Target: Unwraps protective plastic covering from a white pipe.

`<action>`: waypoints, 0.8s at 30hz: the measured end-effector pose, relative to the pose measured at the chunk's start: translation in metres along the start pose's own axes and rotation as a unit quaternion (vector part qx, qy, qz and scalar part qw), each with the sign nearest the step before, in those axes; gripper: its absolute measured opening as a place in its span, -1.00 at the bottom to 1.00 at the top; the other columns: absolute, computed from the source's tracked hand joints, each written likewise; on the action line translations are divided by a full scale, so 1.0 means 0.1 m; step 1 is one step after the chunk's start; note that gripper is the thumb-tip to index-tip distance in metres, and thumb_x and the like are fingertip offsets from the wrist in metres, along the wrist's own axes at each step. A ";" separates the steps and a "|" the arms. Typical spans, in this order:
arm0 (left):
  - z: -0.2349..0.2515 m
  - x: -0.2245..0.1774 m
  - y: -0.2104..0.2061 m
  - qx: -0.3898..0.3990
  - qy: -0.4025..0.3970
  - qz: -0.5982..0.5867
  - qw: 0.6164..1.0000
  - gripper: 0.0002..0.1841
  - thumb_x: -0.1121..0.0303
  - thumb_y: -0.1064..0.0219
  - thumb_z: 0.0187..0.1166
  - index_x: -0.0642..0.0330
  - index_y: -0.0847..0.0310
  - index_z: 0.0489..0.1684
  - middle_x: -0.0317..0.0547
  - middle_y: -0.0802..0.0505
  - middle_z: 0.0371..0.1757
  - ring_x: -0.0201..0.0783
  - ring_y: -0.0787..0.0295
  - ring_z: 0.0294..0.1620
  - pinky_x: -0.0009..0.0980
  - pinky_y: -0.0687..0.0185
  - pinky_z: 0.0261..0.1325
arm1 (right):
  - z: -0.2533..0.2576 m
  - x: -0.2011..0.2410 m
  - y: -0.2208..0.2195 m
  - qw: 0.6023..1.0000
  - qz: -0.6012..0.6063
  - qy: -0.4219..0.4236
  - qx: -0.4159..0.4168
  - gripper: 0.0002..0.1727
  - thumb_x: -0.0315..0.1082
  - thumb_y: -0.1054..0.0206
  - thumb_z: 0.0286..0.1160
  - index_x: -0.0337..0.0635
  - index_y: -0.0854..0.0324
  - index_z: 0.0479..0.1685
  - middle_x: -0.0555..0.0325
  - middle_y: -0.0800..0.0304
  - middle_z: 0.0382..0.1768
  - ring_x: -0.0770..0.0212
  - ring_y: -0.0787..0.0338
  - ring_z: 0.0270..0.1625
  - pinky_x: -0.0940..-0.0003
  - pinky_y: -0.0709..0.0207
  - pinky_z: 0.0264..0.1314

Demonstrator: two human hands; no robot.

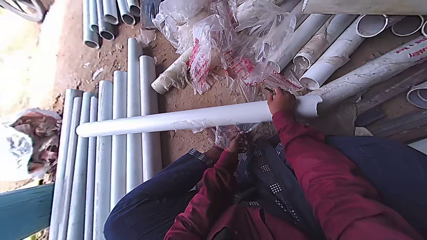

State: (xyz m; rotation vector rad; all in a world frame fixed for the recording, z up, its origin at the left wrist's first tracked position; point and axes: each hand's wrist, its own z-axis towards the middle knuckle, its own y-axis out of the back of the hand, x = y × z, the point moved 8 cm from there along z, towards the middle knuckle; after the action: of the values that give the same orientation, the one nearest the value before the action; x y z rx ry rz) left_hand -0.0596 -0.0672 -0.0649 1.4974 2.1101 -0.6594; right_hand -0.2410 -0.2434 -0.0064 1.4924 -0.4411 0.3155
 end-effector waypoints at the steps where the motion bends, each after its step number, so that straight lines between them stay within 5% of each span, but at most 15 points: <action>1: -0.04 -0.07 0.01 0.005 0.004 0.049 0.999 -0.66 0.24 0.07 0.93 0.28 -0.53 -0.12 -0.22 -0.71 -0.60 -0.42 -0.56 -0.76 -0.55 -0.47 -0.71 | -0.01 0.00 0.00 1.000 -0.001 0.013 -0.016 -0.61 -0.24 -0.21 0.67 -0.47 -0.72 0.02 -0.41 -0.87 -0.05 -0.42 -0.84 0.11 -0.36 -0.52 0.15; 3: -0.10 -0.19 0.08 0.004 0.017 0.139 0.990 -0.56 0.15 0.12 0.94 0.35 -0.58 0.18 -0.13 -0.80 -0.41 -0.33 -0.68 -0.60 -0.41 -0.64 -0.48 | -0.05 -0.01 -0.01 0.999 -0.002 0.028 -0.035 -0.63 -0.25 -0.23 0.65 -0.47 -0.72 0.02 -0.40 -0.87 -0.07 -0.42 -0.84 0.07 -0.36 -0.53 0.11; 6: -0.10 -0.38 0.37 -0.068 0.002 0.158 0.985 -0.48 0.07 0.13 0.94 0.37 -0.60 0.17 -0.07 -0.80 -0.37 -0.29 -0.70 -0.57 -0.36 -0.68 -0.41 | -0.07 -0.02 -0.02 0.998 0.000 0.039 -0.041 -0.66 -0.28 -0.24 0.63 -0.48 -0.70 -0.07 -0.42 -0.85 -0.11 -0.43 -0.83 0.05 -0.35 -0.51 0.10; 9: -0.09 -0.79 0.80 -0.190 -0.134 0.239 0.943 -0.62 0.25 -0.03 0.90 0.46 -0.60 0.18 0.02 -0.83 -0.30 -0.28 -0.78 -0.46 -0.35 -0.76 -0.27 | -0.07 -0.04 -0.03 0.999 0.000 0.037 -0.040 -0.65 -0.27 -0.24 0.64 -0.50 -0.69 -0.08 -0.44 -0.85 -0.10 -0.45 -0.83 0.06 -0.37 -0.51 0.11; 11: -0.23 -1.10 1.09 -0.282 -0.228 0.334 0.870 -0.68 0.37 -0.15 0.81 0.50 -0.60 0.25 0.26 -0.86 -0.04 -0.03 -0.88 -0.08 -0.14 -0.76 0.12 | -0.07 -0.05 -0.03 0.998 -0.002 0.040 -0.040 -0.63 -0.26 -0.23 0.65 -0.51 -0.69 -0.04 -0.47 -0.84 -0.07 -0.48 -0.82 0.07 -0.39 -0.51 0.12; 14: -0.37 -1.30 1.53 -0.364 -0.270 0.397 0.798 -0.57 0.41 -0.35 0.66 0.43 -0.55 0.44 0.49 -0.58 0.50 0.36 -0.52 0.52 0.10 -0.38 0.59 | -0.06 -0.06 -0.05 0.999 -0.004 0.039 -0.034 -0.62 -0.25 -0.21 0.69 -0.52 -0.68 -0.01 -0.51 -0.82 -0.03 -0.52 -0.80 0.12 -0.44 -0.48 0.15; 17: -0.28 -1.32 1.85 -0.352 -0.274 0.465 0.764 -0.46 0.36 -0.45 0.59 0.19 -0.54 0.58 0.29 -0.38 0.76 0.32 -0.17 0.79 0.18 -0.01 0.80 | -0.06 -0.05 -0.04 0.998 -0.005 0.043 -0.036 -0.62 -0.26 -0.20 0.69 -0.53 -0.66 -0.05 -0.53 -0.82 -0.04 -0.55 -0.79 0.11 -0.47 -0.47 0.15; 20: -0.11 -1.17 1.87 -0.233 -0.269 0.593 0.722 -0.42 0.31 -0.33 0.69 -0.02 -0.41 0.74 -0.04 -0.28 0.87 0.10 0.15 0.95 0.23 0.42 0.88 | -0.06 -0.06 -0.04 0.999 -0.013 0.036 -0.038 -0.63 -0.27 -0.19 0.70 -0.51 -0.67 -0.03 -0.50 -0.83 -0.04 -0.53 -0.80 0.12 -0.45 -0.47 0.17; 24: -0.23 -1.04 1.72 -0.199 -0.333 0.539 0.747 -0.62 0.54 -0.16 0.74 0.32 -0.65 0.46 0.11 -0.65 0.61 0.13 -0.37 0.77 0.02 -0.07 0.85 | -0.05 -0.06 -0.03 0.999 -0.012 0.032 -0.035 -0.61 -0.25 -0.20 0.69 -0.50 -0.68 0.06 -0.49 -0.83 -0.02 -0.52 -0.80 0.13 -0.47 -0.46 0.19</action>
State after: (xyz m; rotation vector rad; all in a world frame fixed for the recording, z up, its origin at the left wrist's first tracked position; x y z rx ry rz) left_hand 0.1324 -0.0789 -0.0022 1.5677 0.5636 -0.1847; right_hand -0.2438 -0.2381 -0.0122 1.4146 -0.3789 0.3247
